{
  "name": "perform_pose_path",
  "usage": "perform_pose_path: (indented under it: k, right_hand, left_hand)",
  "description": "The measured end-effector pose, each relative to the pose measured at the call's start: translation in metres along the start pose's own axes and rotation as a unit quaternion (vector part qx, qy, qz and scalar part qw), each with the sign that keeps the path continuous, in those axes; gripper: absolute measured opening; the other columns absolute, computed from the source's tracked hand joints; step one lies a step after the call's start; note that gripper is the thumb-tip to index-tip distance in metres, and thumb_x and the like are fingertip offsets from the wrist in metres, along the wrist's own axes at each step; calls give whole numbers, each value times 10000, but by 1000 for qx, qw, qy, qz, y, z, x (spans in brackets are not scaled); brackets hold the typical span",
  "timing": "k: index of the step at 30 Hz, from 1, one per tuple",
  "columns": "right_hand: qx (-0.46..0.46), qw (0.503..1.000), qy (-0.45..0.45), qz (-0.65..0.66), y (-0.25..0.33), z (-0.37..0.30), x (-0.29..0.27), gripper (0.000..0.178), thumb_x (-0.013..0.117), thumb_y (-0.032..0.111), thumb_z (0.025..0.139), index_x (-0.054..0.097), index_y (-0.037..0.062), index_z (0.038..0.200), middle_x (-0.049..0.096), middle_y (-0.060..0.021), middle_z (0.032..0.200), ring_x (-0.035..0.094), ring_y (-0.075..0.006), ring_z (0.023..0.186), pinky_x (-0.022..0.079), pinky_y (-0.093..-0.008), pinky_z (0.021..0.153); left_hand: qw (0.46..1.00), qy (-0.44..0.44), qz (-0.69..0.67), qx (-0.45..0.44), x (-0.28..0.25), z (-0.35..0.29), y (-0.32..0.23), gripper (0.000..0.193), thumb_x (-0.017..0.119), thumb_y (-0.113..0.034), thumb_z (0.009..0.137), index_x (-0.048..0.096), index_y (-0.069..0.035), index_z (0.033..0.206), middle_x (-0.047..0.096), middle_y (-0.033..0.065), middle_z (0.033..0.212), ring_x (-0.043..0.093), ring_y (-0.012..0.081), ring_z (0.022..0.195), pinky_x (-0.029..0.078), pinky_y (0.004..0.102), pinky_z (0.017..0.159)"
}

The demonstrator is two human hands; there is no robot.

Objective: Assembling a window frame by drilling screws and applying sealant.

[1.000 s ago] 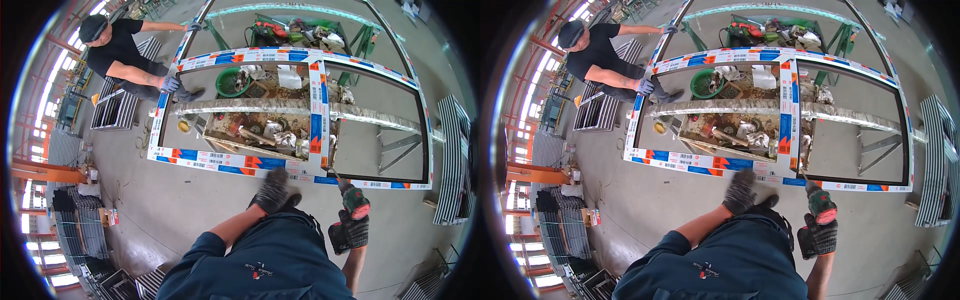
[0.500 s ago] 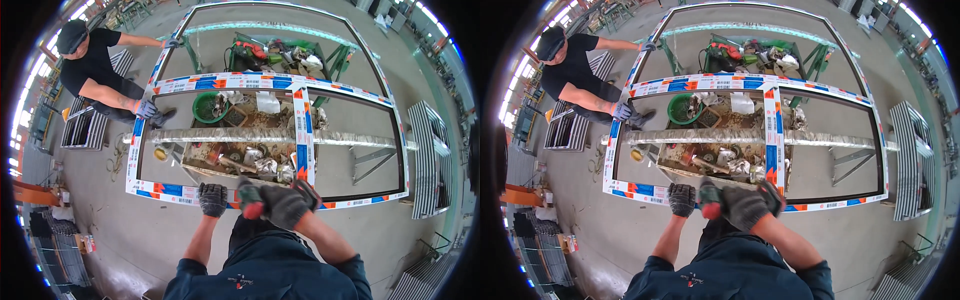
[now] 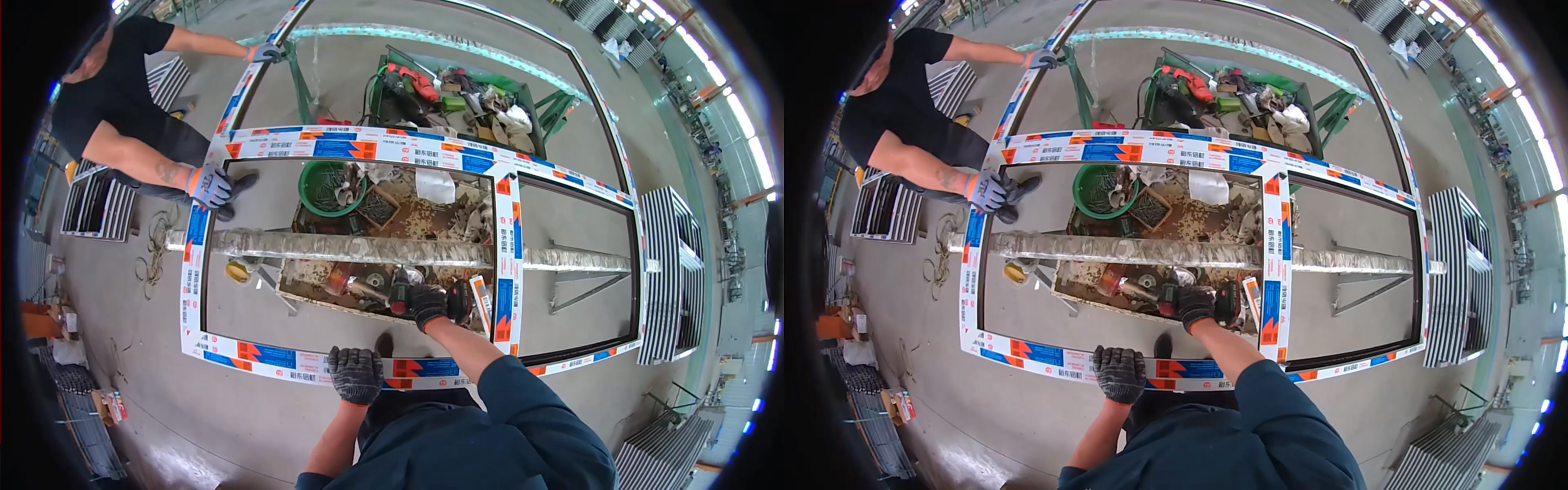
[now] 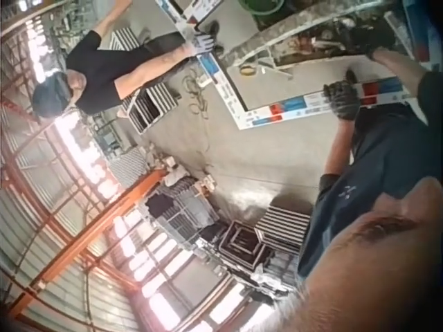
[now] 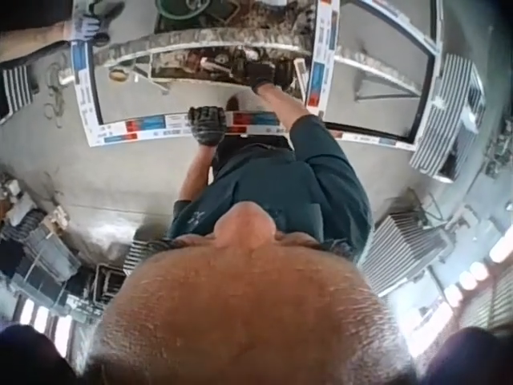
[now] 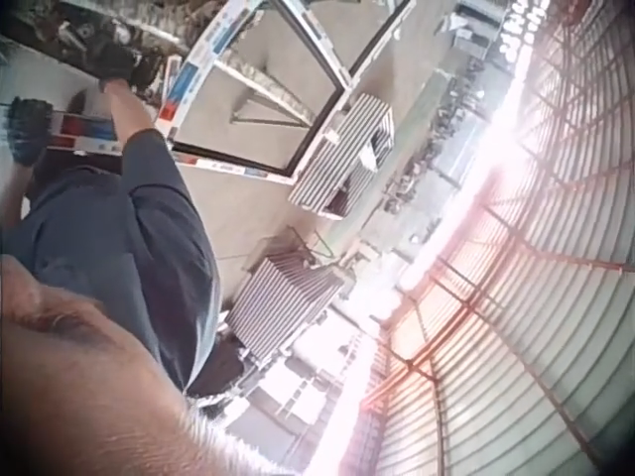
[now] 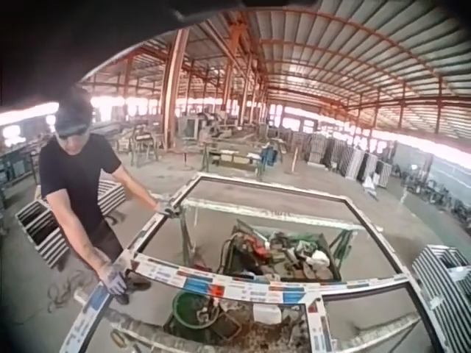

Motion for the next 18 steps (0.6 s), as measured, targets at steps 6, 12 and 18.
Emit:
perform_pose_path:
  k: [6, 12, 18]
  right_hand:
    - [24, 999, -38, -22, -56, 31, 65, 385, 458, 222, 894, 501, 39, 1231, 642, -176, 1076, 652, -304, 960, 516, -466, 766]
    - [69, 995, 53, 53, -78, 31, 45, 330, 443, 217, 916, 562, 87, 1195, 634, -149, 1136, 617, -302, 1036, 486, -437, 854]
    - [49, 945, -241, 217, -124, -111, -112, 172, 510, 185, 916, 625, 63, 956, 639, -140, 940, 623, -310, 855, 510, -382, 768]
  left_hand:
    - [1000, 3, -12, 12, 4, 8, -1, 133, 592, -188, 782, 515, -82, 758, 498, 96, 733, 512, 292, 763, 362, 507, 958]
    - [999, 6, -41, 13, 14, 12, -7, 112, 577, -163, 763, 542, -57, 772, 534, 136, 761, 528, 331, 803, 364, 531, 964]
    - [1000, -7, -1, 19, 10, 5, -3, 89, 559, -142, 768, 535, -57, 776, 522, 126, 756, 529, 318, 810, 365, 531, 981]
Point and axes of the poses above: each hand's wrist, its own z-axis towards the middle knuckle, its own x-axis out of the palm, y = z × x, the point moved 1 cm from there along z, towards the middle knuckle
